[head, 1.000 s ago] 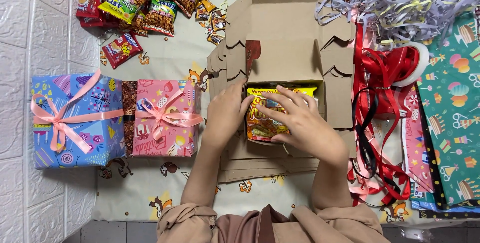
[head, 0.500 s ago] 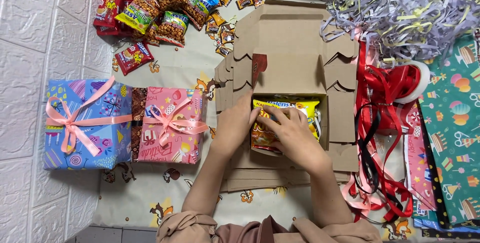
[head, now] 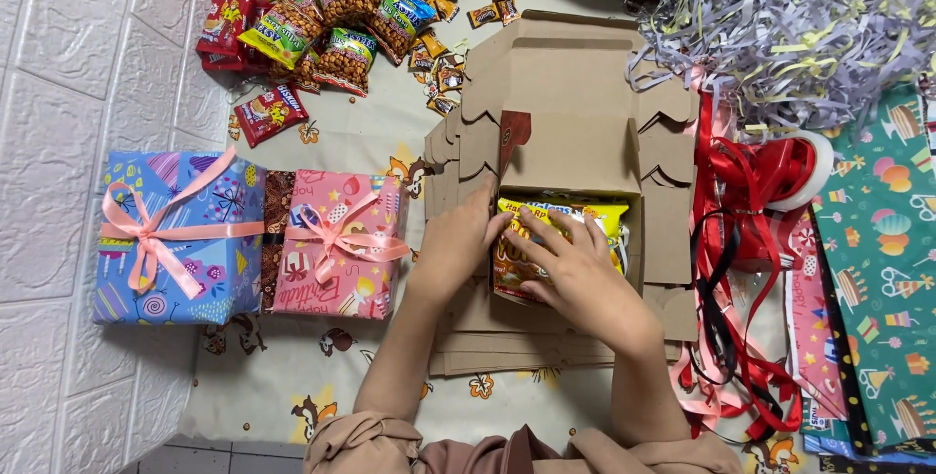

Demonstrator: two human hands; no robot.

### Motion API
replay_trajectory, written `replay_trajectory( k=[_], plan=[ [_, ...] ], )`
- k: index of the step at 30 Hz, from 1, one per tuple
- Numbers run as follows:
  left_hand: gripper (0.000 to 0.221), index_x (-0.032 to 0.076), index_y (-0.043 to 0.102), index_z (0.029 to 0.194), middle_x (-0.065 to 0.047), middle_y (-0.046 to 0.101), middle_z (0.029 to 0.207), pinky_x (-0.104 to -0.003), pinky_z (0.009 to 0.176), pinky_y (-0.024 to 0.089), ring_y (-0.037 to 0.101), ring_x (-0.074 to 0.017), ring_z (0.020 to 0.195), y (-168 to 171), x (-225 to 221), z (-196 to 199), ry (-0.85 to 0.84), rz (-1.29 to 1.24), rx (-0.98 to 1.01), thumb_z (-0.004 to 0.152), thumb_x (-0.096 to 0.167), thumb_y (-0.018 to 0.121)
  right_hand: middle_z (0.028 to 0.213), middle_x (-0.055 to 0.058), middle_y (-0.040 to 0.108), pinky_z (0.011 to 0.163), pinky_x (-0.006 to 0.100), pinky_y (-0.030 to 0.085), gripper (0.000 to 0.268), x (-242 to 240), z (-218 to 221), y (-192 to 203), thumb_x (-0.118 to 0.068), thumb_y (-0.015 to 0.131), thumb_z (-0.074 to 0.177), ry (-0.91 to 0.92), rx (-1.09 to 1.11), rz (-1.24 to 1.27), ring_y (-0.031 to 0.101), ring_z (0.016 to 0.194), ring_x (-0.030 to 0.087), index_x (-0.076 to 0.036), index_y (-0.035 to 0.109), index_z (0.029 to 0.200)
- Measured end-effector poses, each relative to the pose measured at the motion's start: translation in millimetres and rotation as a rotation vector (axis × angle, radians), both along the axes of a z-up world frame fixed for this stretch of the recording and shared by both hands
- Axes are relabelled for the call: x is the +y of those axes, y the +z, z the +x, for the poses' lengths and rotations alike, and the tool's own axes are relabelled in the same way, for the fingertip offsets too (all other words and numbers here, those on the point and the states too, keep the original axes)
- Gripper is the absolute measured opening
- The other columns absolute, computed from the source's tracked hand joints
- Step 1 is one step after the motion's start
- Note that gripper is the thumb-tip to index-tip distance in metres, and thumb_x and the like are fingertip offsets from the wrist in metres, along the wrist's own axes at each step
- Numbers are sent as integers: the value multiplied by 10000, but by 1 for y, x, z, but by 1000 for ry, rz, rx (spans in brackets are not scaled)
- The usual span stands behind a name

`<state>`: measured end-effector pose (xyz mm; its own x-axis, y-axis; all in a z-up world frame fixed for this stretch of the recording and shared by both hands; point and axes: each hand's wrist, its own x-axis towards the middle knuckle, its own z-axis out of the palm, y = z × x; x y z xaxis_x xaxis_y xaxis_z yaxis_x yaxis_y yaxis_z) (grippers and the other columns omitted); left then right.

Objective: Folding a cardboard gift box, filling it with shredded paper, and packing it with various snack packets.

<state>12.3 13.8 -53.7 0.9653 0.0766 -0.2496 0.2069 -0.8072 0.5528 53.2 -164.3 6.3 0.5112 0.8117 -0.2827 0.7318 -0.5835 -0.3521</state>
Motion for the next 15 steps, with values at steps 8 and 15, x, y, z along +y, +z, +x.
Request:
replay_trajectory(
  k=[8, 15],
  plan=[
    [501, 46, 442, 1356, -167, 641, 1111, -486, 731, 523, 676, -363, 880, 40, 16, -13, 30, -36, -160, 977, 374, 430, 1380, 35, 450, 1054, 611, 235, 485, -15, 5, -14, -283, 635, 852, -32, -135, 224, 365, 1319, 281, -228, 499, 1314],
    [373, 127, 514, 1318, -97, 640, 1109, -402, 860, 500, 654, -264, 1006, 72, 45, -31, 46, -218, -288, 969, 257, 492, 1313, 15, 497, 1046, 609, 265, 440, -14, 1, -9, -257, 610, 881, -41, -162, 314, 427, 1285, 253, -246, 518, 1311]
  ],
)
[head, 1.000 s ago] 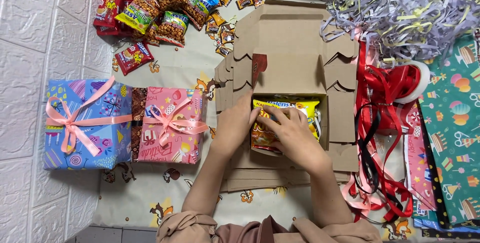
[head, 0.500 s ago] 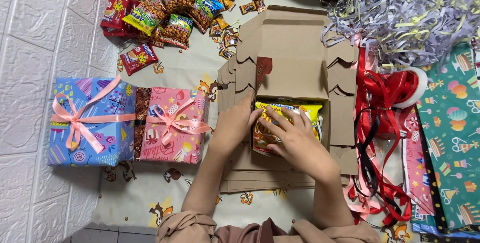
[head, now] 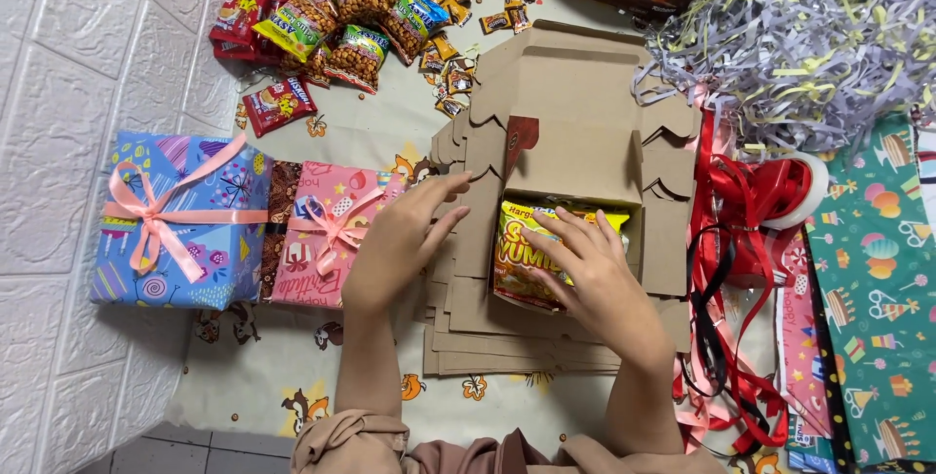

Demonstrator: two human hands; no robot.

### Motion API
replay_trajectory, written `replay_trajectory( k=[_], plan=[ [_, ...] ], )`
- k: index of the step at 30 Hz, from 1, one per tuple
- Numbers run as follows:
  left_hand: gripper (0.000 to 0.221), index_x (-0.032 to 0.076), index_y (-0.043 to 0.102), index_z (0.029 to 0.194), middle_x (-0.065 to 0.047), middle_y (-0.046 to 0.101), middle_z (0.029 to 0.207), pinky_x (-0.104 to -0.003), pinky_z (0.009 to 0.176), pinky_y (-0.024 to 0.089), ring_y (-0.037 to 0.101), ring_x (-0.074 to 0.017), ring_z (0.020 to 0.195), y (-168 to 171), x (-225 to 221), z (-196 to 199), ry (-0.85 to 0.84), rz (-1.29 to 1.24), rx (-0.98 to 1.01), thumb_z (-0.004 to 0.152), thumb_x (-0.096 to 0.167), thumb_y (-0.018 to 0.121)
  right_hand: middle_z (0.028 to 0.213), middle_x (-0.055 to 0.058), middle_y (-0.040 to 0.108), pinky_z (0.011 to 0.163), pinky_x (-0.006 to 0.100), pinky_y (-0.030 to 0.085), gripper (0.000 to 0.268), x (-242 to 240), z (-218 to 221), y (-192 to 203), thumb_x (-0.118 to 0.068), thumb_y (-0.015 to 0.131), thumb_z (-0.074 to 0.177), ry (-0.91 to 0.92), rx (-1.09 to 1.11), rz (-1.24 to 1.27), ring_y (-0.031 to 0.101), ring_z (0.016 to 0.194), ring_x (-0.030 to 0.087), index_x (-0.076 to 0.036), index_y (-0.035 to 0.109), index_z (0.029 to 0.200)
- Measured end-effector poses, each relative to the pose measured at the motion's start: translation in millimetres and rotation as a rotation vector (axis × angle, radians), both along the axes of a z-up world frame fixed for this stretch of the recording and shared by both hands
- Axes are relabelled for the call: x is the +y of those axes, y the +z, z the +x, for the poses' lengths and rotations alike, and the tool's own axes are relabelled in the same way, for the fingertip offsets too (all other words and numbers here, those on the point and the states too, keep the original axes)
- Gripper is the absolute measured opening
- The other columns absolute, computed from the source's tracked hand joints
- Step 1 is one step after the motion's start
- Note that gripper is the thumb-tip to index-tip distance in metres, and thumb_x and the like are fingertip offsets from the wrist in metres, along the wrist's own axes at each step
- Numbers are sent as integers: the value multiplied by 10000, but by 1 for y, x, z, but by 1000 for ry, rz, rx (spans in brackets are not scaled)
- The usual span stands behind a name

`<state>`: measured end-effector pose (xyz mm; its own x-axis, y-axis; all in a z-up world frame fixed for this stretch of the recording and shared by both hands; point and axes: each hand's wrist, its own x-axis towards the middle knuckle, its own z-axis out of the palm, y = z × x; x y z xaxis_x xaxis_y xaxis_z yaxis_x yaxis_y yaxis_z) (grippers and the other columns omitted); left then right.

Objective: Folding a cardboard gift box, filling it with shredded paper, and packing it with various snack packets.

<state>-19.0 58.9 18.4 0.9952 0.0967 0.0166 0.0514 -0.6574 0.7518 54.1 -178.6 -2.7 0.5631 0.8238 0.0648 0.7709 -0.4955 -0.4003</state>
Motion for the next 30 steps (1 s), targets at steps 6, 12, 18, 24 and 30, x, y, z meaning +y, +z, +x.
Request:
replay_trajectory(
  k=[6, 12, 18, 24, 30],
  plan=[
    [299, 109, 571, 1245, -104, 669, 1040, -380, 844, 516, 673, -272, 963, 13, 7, -10, 14, -65, -129, 966, 193, 505, 1266, 3, 545, 1066, 580, 260, 391, 2, -4, 3, -228, 632, 868, -24, -66, 115, 488, 1240, 233, -228, 575, 1255],
    [274, 76, 588, 1209, -117, 676, 988, -401, 836, 508, 677, -284, 921, 19, 13, -21, -12, -117, -231, 968, 173, 502, 1238, -22, 586, 1076, 537, 279, 356, 7, -18, 10, -177, 648, 847, -7, -44, 210, 531, 1196, 206, -218, 623, 1200],
    [297, 51, 593, 1170, -58, 678, 1016, -282, 703, 500, 654, -153, 843, 23, 22, -34, 113, -126, -304, 912, 183, 532, 1157, 56, 644, 1106, 434, 352, 352, 37, -25, 45, -100, 675, 778, -33, 84, 334, 611, 1037, 186, -64, 642, 1127],
    [280, 84, 590, 1218, -118, 682, 968, -404, 848, 508, 679, -282, 927, 21, 39, -46, 111, -232, -342, 967, 176, 508, 1070, 20, 657, 981, 401, 440, 343, 91, 44, 70, -62, 704, 850, 37, -258, 434, 612, 1023, 232, -147, 658, 1179],
    [274, 111, 595, 1220, -73, 682, 972, -350, 863, 503, 679, -216, 933, 15, 50, -52, 216, -225, -383, 970, 195, 520, 961, 14, 683, 826, 363, 509, 204, 197, 134, 45, -82, 643, 909, 67, 0, 362, 653, 924, 197, -152, 648, 1101]
  ],
)
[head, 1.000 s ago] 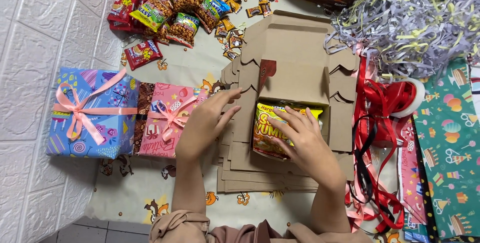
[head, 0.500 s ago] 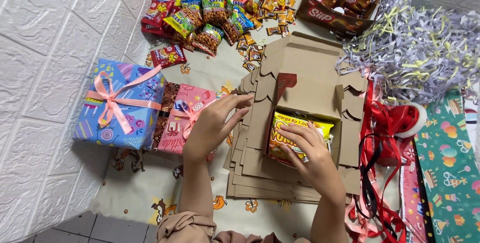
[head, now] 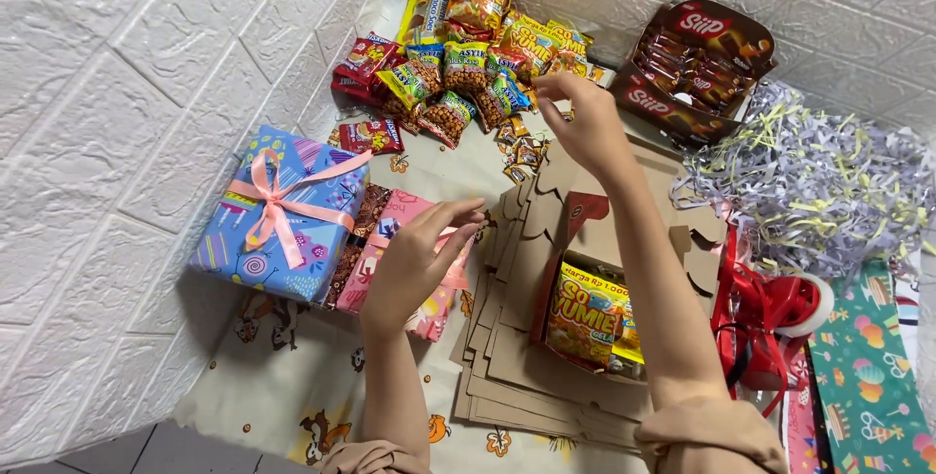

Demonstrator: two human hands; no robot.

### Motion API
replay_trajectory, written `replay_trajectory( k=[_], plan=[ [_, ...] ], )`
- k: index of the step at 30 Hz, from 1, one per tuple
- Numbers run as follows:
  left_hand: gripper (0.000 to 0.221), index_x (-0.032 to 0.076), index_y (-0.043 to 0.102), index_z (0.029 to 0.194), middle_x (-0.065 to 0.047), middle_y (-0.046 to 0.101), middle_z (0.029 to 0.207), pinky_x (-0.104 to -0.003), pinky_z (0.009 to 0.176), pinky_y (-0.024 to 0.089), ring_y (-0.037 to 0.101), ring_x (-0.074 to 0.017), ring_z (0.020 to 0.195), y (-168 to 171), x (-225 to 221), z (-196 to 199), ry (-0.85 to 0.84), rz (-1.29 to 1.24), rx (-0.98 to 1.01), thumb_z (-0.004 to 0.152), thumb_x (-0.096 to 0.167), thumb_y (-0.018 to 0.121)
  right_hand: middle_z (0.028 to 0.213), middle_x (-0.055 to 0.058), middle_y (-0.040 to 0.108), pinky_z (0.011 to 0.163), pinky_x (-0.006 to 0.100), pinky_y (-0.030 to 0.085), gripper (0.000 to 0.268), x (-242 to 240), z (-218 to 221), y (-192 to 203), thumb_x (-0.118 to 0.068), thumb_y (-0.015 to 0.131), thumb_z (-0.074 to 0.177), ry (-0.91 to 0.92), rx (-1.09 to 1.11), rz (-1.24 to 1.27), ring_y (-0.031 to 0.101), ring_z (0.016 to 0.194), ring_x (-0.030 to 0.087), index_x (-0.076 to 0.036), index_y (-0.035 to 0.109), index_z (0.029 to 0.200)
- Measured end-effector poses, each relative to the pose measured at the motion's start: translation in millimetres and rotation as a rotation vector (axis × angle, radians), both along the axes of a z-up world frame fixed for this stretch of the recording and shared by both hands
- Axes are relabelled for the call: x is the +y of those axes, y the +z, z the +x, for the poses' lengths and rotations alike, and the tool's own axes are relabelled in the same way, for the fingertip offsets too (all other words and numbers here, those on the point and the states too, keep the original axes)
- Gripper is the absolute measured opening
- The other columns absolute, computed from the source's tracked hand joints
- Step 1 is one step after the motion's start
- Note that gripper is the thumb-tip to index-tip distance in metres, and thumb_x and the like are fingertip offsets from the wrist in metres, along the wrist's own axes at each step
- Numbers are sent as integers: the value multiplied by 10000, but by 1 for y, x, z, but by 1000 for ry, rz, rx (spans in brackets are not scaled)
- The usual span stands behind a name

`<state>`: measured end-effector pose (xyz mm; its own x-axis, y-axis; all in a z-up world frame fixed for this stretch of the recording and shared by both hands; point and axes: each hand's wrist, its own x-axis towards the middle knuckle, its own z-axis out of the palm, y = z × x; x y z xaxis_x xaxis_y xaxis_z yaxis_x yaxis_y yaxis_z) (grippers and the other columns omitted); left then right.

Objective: Folding a cardboard gift box, filling it with shredded paper, and packing it with various snack packets.

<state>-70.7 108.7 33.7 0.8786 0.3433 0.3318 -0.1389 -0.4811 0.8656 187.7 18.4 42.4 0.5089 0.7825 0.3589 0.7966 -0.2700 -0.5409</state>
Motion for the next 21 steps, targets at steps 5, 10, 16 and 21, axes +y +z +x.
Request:
replay_trajectory(
  k=[5, 10, 16, 21],
  plan=[
    [276, 87, 596, 1215, -96, 686, 972, -373, 861, 505, 681, -234, 943, 3, 0, -1, 53, -5, -4, 974, 186, 504, 1063, 111, 575, 681, 269, 587, 332, 63, 45, -97, -85, 581, 890, -59, 998, 216, 605, 824, 133, 1, 567, 1210],
    [282, 74, 595, 1215, -118, 688, 973, -389, 868, 506, 680, -257, 951, 1, -1, -1, 45, -8, 14, 974, 189, 506, 1043, 137, 486, 621, 274, 597, 404, 80, 79, -181, -9, 570, 807, -340, 959, 176, 508, 811, 144, -3, 571, 1211],
    [291, 68, 593, 1223, -120, 689, 977, -393, 877, 501, 675, -259, 960, -6, -3, 1, 34, -46, 66, 970, 184, 509, 1218, 123, 532, 557, 254, 525, 495, 84, 95, -204, 54, 430, 807, -342, 844, -13, 554, 656, 96, -220, 689, 1128],
    [297, 70, 594, 1230, -134, 689, 987, -408, 894, 493, 669, -269, 972, -7, -8, 7, 17, -82, 98, 966, 180, 515, 1416, 185, 409, 721, 236, 510, 450, 85, 51, -132, -1, 520, 852, -371, 945, 46, 461, 1235, 302, -134, 598, 1275]
  ],
)
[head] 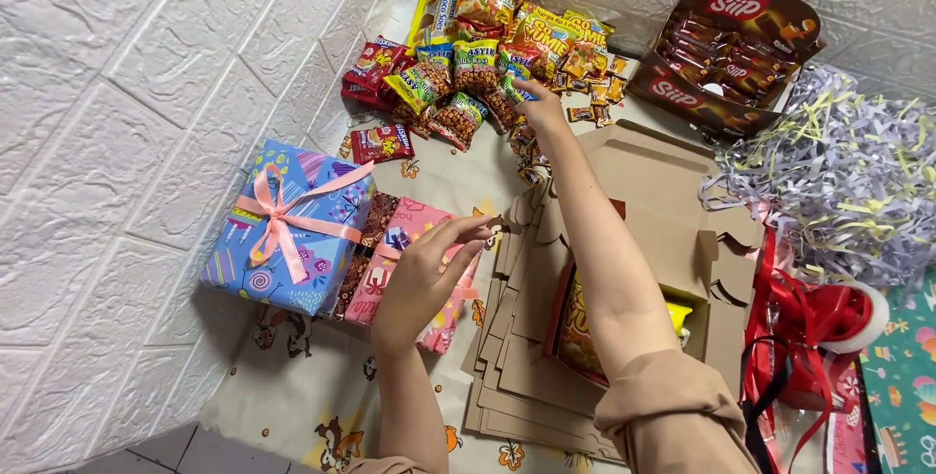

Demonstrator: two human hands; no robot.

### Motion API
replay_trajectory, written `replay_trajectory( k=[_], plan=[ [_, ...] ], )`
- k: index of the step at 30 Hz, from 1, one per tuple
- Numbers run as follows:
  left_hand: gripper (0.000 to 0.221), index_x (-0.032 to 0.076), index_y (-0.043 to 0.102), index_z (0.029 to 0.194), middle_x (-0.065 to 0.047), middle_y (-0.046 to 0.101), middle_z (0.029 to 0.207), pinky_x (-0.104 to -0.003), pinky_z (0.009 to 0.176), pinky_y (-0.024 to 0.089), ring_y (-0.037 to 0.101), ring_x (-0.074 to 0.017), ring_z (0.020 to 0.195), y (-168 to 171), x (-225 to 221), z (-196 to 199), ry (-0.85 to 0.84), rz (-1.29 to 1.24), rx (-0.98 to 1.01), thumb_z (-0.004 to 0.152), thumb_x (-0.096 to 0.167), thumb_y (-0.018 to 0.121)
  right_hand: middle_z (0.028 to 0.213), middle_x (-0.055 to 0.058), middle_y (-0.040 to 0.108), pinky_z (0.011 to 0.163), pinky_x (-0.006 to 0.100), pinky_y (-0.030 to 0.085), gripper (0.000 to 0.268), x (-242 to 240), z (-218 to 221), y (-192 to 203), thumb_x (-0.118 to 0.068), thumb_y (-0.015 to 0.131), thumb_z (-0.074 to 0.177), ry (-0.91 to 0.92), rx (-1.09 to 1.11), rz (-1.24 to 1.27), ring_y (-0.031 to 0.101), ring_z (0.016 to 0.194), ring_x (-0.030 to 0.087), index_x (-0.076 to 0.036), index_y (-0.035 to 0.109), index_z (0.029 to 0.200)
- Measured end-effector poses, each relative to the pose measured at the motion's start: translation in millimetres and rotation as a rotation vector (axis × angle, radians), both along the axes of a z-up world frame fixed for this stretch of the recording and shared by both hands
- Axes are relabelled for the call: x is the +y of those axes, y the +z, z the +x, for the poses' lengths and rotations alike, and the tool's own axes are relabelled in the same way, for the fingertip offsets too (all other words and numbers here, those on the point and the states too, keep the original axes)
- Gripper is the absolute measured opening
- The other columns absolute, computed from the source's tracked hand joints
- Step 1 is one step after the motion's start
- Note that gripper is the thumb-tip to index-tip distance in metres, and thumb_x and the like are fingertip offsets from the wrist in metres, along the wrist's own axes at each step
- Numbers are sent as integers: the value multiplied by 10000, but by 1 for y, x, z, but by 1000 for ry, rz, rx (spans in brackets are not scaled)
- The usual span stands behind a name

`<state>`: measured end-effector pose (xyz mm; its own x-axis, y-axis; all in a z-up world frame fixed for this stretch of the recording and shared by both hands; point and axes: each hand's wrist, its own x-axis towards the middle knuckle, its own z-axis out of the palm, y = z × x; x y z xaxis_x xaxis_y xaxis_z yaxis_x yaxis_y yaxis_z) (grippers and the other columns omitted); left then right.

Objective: Folding a cardboard gift box, filling it with shredded paper, and packing it with various snack packets.

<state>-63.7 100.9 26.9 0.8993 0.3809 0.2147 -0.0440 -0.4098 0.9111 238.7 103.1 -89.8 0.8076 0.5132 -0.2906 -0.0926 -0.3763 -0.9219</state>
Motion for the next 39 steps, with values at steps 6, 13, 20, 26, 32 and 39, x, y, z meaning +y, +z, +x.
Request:
replay_trajectory(
  k=[6, 13, 20, 26, 32, 39],
  plan=[
    [291, 89, 601, 1223, -117, 692, 997, -401, 883, 492, 669, -262, 978, 2, -1, -1, 4, 10, 10, 964, 184, 508, 1204, 191, 572, 794, 317, 561, 307, 13, 34, -61, -114, 641, 820, -154, -31, 85, 579, 1116, 276, -69, 689, 1120],
    [318, 88, 589, 1237, -114, 688, 1018, -414, 888, 481, 663, -268, 988, 9, -3, 0, -19, 79, 27, 969, 234, 502, 929, 119, 688, 579, 244, 609, 243, -26, 34, 14, -185, 677, 754, -185, -181, 125, 662, 842, 171, -101, 733, 975],
    [349, 24, 574, 1189, -94, 674, 1079, -302, 796, 499, 648, -195, 918, 18, -20, 10, -52, 141, 51, 894, 209, 557, 878, 14, 621, 580, 143, 429, 218, -148, -3, 128, -95, 625, 930, 74, -375, 279, 514, 689, 42, -53, 650, 1143],
    [347, 24, 561, 1203, -79, 668, 1069, -296, 827, 481, 630, -188, 928, 23, -30, 16, -143, 172, 38, 883, 157, 583, 1242, 182, 412, 809, 270, 434, 261, -265, -86, 195, -8, 542, 976, 260, -520, 81, 463, 1011, 226, 74, 570, 1222],
    [345, 21, 554, 1202, -86, 659, 1084, -311, 818, 478, 627, -197, 932, 13, -41, 29, -221, 236, 49, 880, 141, 587, 1162, 111, 508, 656, 244, 356, 249, -342, -141, 164, -40, 563, 876, 151, -372, -184, 454, 833, 155, 7, 660, 1101],
    [334, 23, 570, 1179, -69, 649, 1108, -342, 837, 443, 603, -229, 944, 13, -60, 35, -349, 390, 69, 892, 194, 569, 1082, 48, 558, 662, 212, 364, 246, -374, -175, 108, -69, 526, 908, 34, -69, -81, 471, 788, 111, -14, 700, 1072]
  ],
)
